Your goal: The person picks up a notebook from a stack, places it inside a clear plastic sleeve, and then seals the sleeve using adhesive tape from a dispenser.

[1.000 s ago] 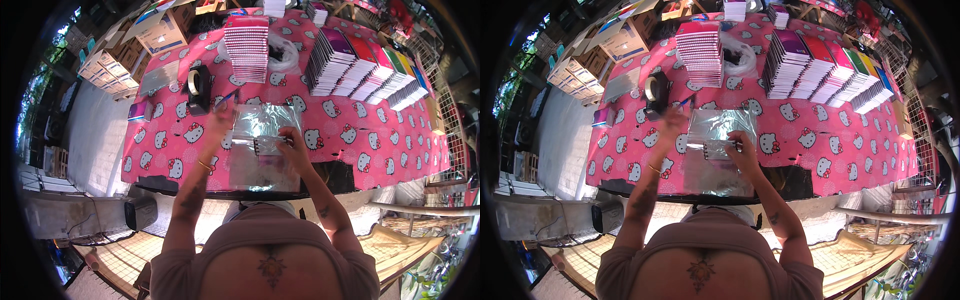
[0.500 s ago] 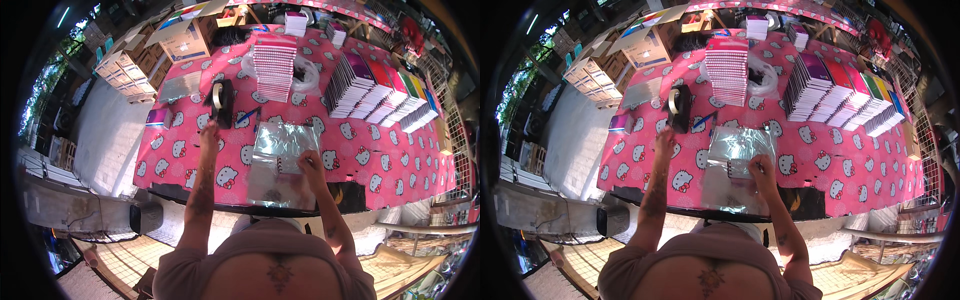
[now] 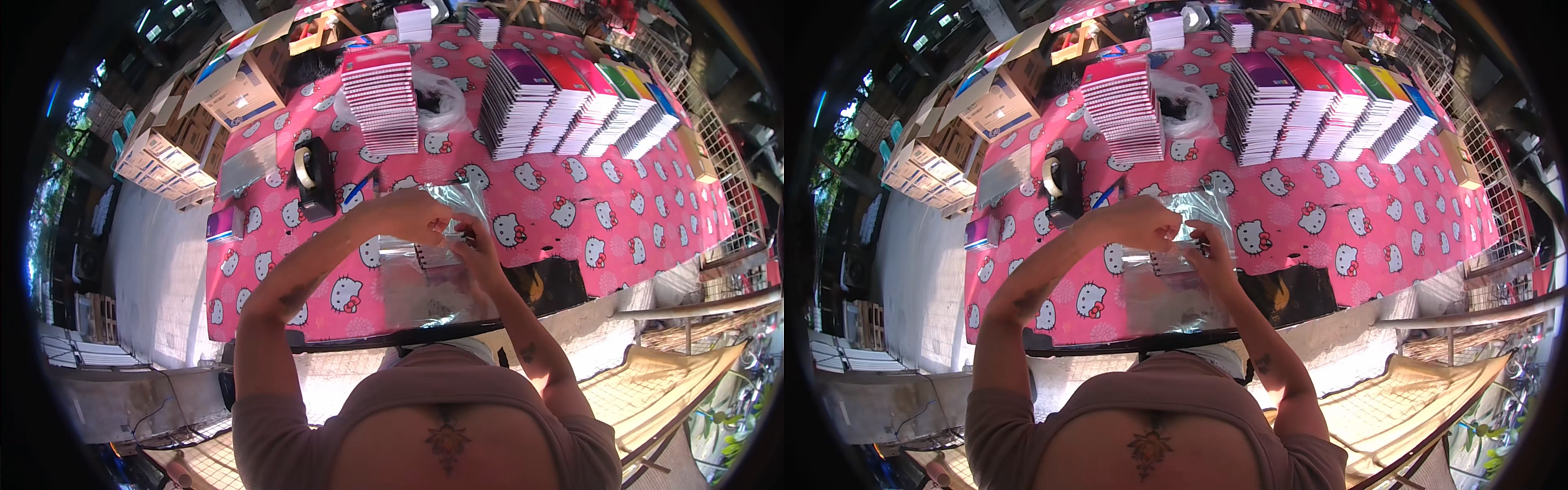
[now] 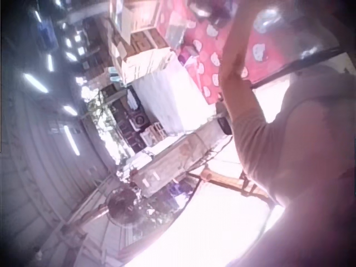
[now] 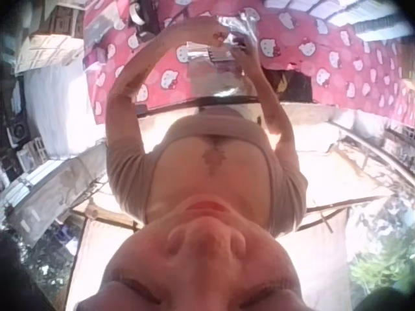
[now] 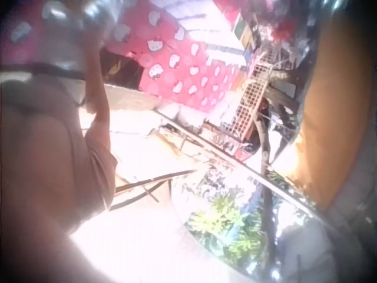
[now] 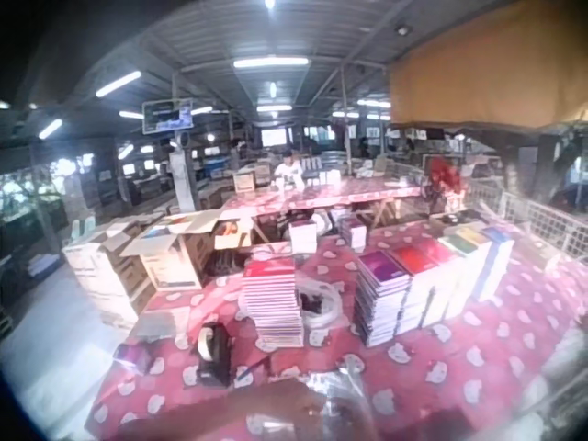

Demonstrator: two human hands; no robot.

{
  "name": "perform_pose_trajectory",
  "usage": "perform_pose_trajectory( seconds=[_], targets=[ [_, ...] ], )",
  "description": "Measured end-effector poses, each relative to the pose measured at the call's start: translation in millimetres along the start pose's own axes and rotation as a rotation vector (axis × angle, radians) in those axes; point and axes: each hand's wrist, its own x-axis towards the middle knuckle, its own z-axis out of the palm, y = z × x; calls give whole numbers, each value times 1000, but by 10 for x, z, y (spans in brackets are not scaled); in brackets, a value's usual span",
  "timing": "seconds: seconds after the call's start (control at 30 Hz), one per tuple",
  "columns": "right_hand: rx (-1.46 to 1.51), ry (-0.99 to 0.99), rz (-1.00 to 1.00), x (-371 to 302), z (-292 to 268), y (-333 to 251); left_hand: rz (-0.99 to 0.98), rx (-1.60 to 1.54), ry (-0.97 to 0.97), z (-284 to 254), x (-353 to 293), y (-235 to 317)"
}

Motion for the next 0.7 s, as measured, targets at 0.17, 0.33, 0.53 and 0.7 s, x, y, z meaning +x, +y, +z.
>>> perform_pose_trajectory(
  seconds=[0.17,0.33,0.53,0.7],
  targets=[
    [20,1,14,-31,-99,-4,-83,-533,-281,362,487,-724],
    [104,-34,45,-77,31,-45,-192,-1062,32,1221,229,-1250],
    [353,292,23,-133,24,16,-174,495,722,1310,-109,319],
    [448,-221,613,-703,-308,778,-461,10,397,906,-55,449]
  ],
)
